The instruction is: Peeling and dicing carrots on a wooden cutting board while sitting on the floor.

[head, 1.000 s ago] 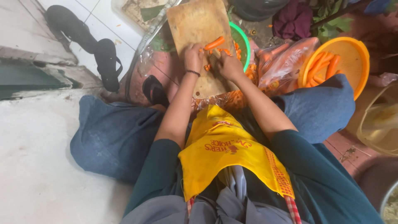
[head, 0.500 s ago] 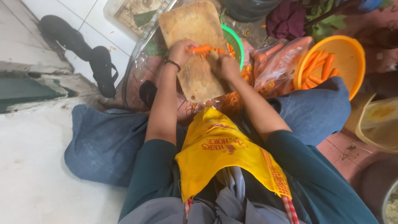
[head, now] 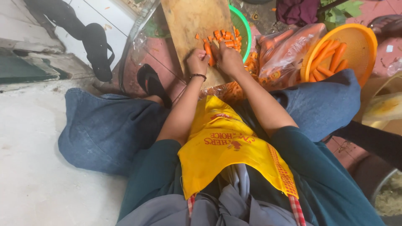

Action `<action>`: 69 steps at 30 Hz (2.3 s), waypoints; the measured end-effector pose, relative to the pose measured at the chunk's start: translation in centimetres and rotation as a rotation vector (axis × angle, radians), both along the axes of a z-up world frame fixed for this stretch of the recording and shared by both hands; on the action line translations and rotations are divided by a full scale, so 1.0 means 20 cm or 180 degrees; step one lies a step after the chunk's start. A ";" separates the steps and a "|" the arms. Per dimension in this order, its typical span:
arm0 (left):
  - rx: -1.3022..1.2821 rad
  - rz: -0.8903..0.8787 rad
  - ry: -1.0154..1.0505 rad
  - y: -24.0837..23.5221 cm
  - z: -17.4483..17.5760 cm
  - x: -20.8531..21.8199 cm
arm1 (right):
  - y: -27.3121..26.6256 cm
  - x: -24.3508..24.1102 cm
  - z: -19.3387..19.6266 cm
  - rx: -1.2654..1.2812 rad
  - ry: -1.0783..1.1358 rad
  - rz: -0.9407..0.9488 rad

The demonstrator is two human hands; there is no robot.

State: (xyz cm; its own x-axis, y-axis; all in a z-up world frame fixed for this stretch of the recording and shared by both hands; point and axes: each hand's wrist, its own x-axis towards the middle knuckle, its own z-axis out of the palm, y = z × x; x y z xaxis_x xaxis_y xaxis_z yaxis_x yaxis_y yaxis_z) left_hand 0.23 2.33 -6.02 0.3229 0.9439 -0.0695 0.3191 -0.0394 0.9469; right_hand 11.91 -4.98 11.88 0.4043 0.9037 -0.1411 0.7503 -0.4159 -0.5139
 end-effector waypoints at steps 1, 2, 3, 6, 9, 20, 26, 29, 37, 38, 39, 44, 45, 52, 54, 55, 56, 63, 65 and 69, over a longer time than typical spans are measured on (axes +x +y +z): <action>-0.0003 0.0006 -0.0004 0.00 0.02 0.00 | 0.01 0.00 -0.01 -0.0003 -0.0004 0.0006; 0.0059 0.0008 0.0001 0.00 0.04 0.00 | 0.02 0.00 -0.01 0.0067 0.0023 -0.0063; 0.0118 0.0015 0.0011 -0.01 0.05 -0.01 | 0.03 -0.01 -0.02 0.0133 0.0054 -0.0127; 0.0280 0.0230 0.0167 0.00 0.28 -0.01 | 0.06 -0.03 -0.02 0.0193 0.0021 -0.0144; 0.0292 0.0147 0.0276 0.01 0.25 -0.02 | 0.08 -0.03 0.00 0.0212 0.0024 -0.0089; -0.0164 0.0174 0.0126 0.03 0.28 -0.02 | 0.19 -0.07 0.01 -0.0189 0.0031 -0.0030; -0.0394 0.0017 0.0345 0.06 0.38 -0.04 | 0.25 -0.06 -0.06 -0.0277 0.0017 0.0108; -0.0222 0.0019 0.0310 0.05 0.34 -0.04 | 0.24 -0.11 -0.13 -0.0177 -0.0024 0.0032; 0.0177 0.0128 0.0175 0.04 0.38 -0.02 | 0.12 -0.09 -0.23 0.0662 0.0072 -0.0229; 0.0186 0.0039 0.0491 0.05 0.44 -0.01 | 0.10 -0.07 -0.22 0.0625 0.0128 -0.0187; 0.0197 -0.0043 0.0824 0.05 0.50 -0.02 | 0.10 -0.05 -0.21 0.0590 0.0201 -0.0139; 0.0404 -0.0091 0.1209 0.03 0.50 -0.05 | 0.10 -0.05 -0.14 0.0349 -0.0161 0.0038; 0.0463 -0.0032 0.1009 0.02 0.45 -0.06 | 0.11 -0.07 -0.09 0.0251 -0.0192 0.0044; 0.0189 0.0226 0.0852 0.03 0.37 -0.05 | 0.17 -0.10 -0.03 -0.0221 -0.0273 0.0327; 0.0205 0.0239 0.0660 0.03 0.35 -0.05 | 0.18 -0.10 -0.05 -0.0303 -0.0322 0.0412; 0.0170 0.0248 0.0681 0.04 0.36 -0.05 | 0.21 -0.11 -0.06 -0.0336 -0.0301 0.0428; 0.0175 0.0205 0.0690 0.05 0.37 -0.05 | 0.23 -0.12 -0.06 -0.0340 -0.0294 0.0407; 0.0159 0.0172 0.0552 0.06 0.34 -0.04 | 0.10 -0.20 -0.21 0.0305 -0.0521 0.0182; 0.0290 0.0210 0.0494 0.06 0.29 -0.03 | 0.11 -0.18 -0.22 0.0264 -0.0365 0.0071; 0.0397 0.0221 0.0403 0.03 0.18 -0.02 | 0.06 -0.03 -0.26 0.0331 -0.0068 -0.0131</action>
State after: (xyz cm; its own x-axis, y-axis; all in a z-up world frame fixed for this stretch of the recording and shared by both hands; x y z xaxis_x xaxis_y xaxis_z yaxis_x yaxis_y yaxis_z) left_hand -0.10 2.91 -2.48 0.2528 0.9674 0.0135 0.4414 -0.1277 0.8882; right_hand 11.21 -3.69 6.63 0.4434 0.8955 -0.0385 0.7448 -0.3920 -0.5400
